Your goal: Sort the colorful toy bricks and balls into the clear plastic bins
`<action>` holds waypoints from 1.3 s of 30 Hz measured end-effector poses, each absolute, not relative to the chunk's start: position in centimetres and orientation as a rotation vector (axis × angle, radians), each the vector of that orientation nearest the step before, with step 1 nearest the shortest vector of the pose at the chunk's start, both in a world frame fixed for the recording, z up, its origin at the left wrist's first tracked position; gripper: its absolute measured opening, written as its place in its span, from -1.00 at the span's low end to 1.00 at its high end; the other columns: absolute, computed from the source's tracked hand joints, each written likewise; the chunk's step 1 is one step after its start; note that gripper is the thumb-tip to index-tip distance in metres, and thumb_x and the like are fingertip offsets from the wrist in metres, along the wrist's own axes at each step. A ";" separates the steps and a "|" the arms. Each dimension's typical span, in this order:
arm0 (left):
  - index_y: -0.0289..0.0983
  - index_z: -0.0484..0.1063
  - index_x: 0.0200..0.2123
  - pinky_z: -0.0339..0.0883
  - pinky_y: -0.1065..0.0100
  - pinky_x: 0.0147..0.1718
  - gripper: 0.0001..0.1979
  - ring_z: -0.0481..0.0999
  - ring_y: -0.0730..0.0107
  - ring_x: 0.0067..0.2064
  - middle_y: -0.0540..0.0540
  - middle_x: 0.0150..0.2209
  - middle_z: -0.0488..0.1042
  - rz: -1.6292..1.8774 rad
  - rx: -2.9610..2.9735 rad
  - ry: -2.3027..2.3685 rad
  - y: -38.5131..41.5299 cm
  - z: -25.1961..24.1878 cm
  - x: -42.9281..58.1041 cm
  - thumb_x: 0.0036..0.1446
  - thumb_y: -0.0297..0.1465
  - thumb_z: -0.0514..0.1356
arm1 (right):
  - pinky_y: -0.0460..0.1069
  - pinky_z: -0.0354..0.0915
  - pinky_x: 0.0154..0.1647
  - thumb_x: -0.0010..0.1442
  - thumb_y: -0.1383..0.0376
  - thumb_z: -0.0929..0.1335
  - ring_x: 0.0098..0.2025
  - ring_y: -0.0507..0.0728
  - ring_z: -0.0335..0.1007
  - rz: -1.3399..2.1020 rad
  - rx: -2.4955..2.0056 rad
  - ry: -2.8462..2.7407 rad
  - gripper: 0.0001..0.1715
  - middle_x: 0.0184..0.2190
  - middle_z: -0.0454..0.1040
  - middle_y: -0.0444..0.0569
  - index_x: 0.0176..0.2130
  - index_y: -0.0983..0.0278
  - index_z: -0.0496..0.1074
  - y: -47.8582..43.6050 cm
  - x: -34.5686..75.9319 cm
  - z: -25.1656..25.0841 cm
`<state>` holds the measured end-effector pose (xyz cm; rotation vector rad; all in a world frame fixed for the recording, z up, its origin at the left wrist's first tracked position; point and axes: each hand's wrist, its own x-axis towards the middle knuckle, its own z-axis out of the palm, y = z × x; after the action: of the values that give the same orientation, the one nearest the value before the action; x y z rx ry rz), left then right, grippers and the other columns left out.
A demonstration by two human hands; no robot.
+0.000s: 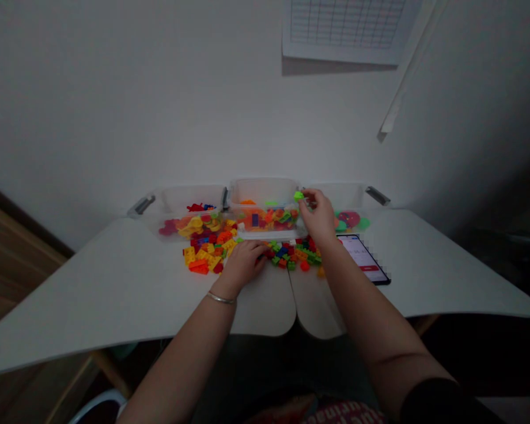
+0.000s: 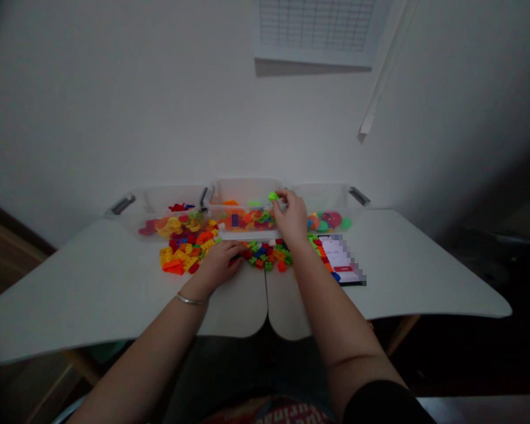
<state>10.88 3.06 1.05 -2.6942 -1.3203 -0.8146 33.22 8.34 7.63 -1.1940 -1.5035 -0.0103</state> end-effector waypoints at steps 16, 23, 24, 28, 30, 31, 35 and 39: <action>-0.19 0.51 -0.08 0.34 0.07 0.00 -0.75 0.42 0.15 0.00 -0.16 -0.04 0.49 -0.780 -2.690 -1.309 3.0 0.9 11.1 0.17 -0.39 0.16 | 0.29 0.11 0.24 0.12 0.31 0.32 0.18 0.34 0.20 -0.205 -1.311 -1.872 -0.51 0.05 0.46 0.14 0.06 0.32 0.43 9.1 32.3 6.0; -0.22 0.45 -0.02 0.31 0.08 0.04 -0.70 0.39 0.13 0.03 -0.16 0.00 0.46 -0.758 -2.701 -1.298 2.6 1.2 11.3 0.16 -0.35 0.18 | 0.28 0.06 0.28 0.15 0.27 0.30 0.25 0.31 0.14 -0.117 -1.269 -1.844 -0.41 0.17 0.33 0.19 0.16 0.34 0.28 8.4 32.3 6.0; -0.21 0.46 -0.02 0.31 0.08 0.03 -0.70 0.39 0.13 0.03 -0.16 0.01 0.46 -0.756 -2.707 -1.294 2.5 1.2 11.3 0.16 -0.36 0.18 | 0.28 0.07 0.27 0.15 0.27 0.29 0.23 0.30 0.16 -0.110 -1.255 -1.817 -0.42 0.16 0.34 0.18 0.16 0.32 0.27 8.0 32.3 6.0; -0.19 0.47 -0.09 0.30 0.10 0.03 -0.74 0.40 0.16 0.03 -0.14 0.00 0.45 -0.745 -2.737 -1.286 2.4 1.5 11.3 0.12 -0.43 0.19 | 0.25 0.10 0.26 0.17 0.28 0.25 0.18 0.27 0.22 -0.104 -1.182 -1.709 -0.50 0.09 0.39 0.15 0.12 0.28 0.29 5.7 31.4 5.3; -0.19 0.48 -0.13 0.30 0.11 0.03 -0.77 0.40 0.17 0.03 -0.14 -0.02 0.46 -0.747 -2.743 -1.284 2.4 1.5 11.3 0.10 -0.44 0.20 | 0.22 0.11 0.26 0.19 0.29 0.24 0.18 0.24 0.23 -0.092 -1.145 -1.720 -0.52 0.08 0.39 0.14 0.11 0.29 0.30 4.4 30.8 4.4; -0.20 0.48 -0.15 0.30 0.11 0.03 -0.78 0.40 0.17 0.02 -0.14 -0.03 0.46 -0.752 -2.741 -1.281 2.4 1.5 11.3 0.10 -0.45 0.21 | 0.21 0.12 0.26 0.19 0.30 0.24 0.18 0.24 0.23 -0.080 -1.134 -1.752 -0.52 0.08 0.39 0.13 0.10 0.29 0.31 3.8 30.6 4.0; -0.23 0.47 -0.20 0.31 0.13 0.01 -0.84 0.40 0.17 0.01 -0.15 -0.07 0.47 -0.757 -2.722 -1.260 2.8 1.0 11.3 0.10 -0.44 0.22 | 0.20 0.13 0.26 0.17 0.33 0.27 0.18 0.24 0.22 -0.018 -1.126 -1.902 -0.56 0.09 0.39 0.14 0.05 0.29 0.38 2.3 29.8 2.0; -0.24 0.47 -0.20 0.33 0.13 -0.02 -0.84 0.42 0.17 -0.03 -0.15 -0.12 0.48 -0.727 -2.693 -1.253 3.3 0.5 11.2 0.10 -0.41 0.24 | 0.22 0.16 0.24 0.11 0.34 0.32 0.18 0.27 0.21 0.034 -1.132 -2.042 -0.62 0.09 0.38 0.16 -0.04 0.29 0.46 2.0 29.4 0.4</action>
<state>11.22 3.32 0.47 -2.6930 -1.2530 -0.7270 29.43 1.96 0.38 -1.1325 -2.0415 0.0339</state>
